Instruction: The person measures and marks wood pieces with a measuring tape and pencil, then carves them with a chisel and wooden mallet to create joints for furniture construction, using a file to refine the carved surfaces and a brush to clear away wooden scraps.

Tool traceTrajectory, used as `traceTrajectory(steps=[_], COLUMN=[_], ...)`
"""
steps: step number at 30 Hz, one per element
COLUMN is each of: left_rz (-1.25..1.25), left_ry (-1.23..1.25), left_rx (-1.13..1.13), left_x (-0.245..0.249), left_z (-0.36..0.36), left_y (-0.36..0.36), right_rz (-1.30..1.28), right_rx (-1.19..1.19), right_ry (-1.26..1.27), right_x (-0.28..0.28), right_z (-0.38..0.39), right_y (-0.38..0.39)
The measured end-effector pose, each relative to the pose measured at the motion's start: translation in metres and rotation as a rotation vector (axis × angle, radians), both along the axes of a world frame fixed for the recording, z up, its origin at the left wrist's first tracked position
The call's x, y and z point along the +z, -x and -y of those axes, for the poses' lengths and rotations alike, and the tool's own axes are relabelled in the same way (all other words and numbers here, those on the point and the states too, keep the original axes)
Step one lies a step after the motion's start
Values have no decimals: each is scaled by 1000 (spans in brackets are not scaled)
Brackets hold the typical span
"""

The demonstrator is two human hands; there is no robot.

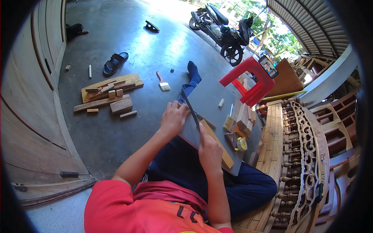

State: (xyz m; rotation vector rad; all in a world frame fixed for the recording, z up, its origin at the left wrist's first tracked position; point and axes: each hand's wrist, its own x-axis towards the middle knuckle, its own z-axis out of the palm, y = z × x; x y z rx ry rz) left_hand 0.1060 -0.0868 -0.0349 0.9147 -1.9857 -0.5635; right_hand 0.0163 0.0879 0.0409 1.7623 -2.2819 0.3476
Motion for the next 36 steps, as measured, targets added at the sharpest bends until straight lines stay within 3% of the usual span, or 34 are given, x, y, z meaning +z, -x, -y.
traceTrajectory(steps=[7,10,22,28,36], left_rz=[14,8,12,-17,16], left_ry=[9,6,11,-26,-83], left_rx=[-2,8,20,26,77], left_x=[-1,-2,-6,-2,1], left_z=[1,3,4,1,0], left_y=[1,1,3,2,5], right_rz=[152,30,190,95,190], right_rx=[-19,-20,5,22,-4], right_ry=[42,-13,78,36,36], right_x=[-11,-7,-21,-10,-14], right_z=[11,4,19,-6,15], right_y=[-3,-3,4,-2,-3])
